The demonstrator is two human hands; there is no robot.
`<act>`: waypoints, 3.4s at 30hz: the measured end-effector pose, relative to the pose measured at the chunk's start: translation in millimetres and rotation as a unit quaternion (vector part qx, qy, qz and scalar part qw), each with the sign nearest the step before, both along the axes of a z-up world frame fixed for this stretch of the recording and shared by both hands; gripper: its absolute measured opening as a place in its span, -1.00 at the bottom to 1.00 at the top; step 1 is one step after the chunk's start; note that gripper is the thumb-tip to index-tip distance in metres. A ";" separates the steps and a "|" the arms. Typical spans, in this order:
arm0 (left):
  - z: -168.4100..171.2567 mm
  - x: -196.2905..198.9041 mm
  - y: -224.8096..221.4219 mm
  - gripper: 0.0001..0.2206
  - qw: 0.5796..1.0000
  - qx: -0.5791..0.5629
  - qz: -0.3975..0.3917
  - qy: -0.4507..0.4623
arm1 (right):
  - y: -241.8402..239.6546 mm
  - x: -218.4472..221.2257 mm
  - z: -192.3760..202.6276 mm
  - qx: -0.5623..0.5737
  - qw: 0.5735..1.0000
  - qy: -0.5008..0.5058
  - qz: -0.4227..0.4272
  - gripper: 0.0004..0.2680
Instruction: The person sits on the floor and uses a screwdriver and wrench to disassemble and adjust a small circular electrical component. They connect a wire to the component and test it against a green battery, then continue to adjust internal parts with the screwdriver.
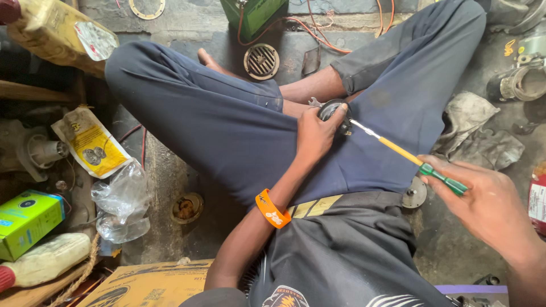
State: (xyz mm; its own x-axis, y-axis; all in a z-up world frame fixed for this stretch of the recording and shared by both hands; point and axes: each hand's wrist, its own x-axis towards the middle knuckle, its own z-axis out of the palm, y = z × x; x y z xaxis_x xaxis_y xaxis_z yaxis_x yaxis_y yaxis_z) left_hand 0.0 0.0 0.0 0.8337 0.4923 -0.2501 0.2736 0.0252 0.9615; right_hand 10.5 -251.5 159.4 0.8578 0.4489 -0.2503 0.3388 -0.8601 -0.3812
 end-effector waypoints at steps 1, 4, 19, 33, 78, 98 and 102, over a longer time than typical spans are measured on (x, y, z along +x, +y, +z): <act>0.0 1.0 0.8 -0.63 1.000 -0.004 -0.001 0.007 | 0.9 -2.9 0.7 -0.009 1.000 -0.014 0.000 -0.71; 0.4 2.4 0.5 -0.63 1.000 -0.013 -0.001 0.018 | 4.4 -11.1 2.3 -0.019 0.999 -0.047 -0.001 -0.72; -3.8 3.0 1.4 -0.63 1.000 0.011 0.009 0.000 | 10.9 -28.1 0.5 0.053 0.995 -0.079 -0.001 -0.74; 3.9 -1.6 -11.1 -0.68 0.996 0.069 0.002 -0.058 | 18.0 -32.1 2.7 -0.044 0.995 -0.092 0.010 -0.71; -33.2 23.9 2.6 -0.73 0.967 0.204 -0.111 -0.101 | -1.3 -11.3 -75.9 0.338 0.692 0.488 -0.410 -0.66; -29.8 34.0 15.1 -0.65 0.992 0.058 -0.115 0.009 | -13.7 -18.1 -52.8 0.145 0.982 0.031 -0.120 -0.74; -33.2 37.9 21.2 -0.66 0.992 -0.004 -0.125 0.027 | -5.0 -14.0 -41.5 0.108 0.989 -0.085 -0.044 -0.78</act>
State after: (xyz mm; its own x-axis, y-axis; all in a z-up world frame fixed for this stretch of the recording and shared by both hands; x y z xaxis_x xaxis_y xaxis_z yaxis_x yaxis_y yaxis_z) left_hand 37.9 21.2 -33.2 0.9146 0.2702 -0.3008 0.3233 -0.0419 0.9454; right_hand -3.5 -256.6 117.9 0.9176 0.3975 -0.0046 0.3412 -0.7936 -0.5037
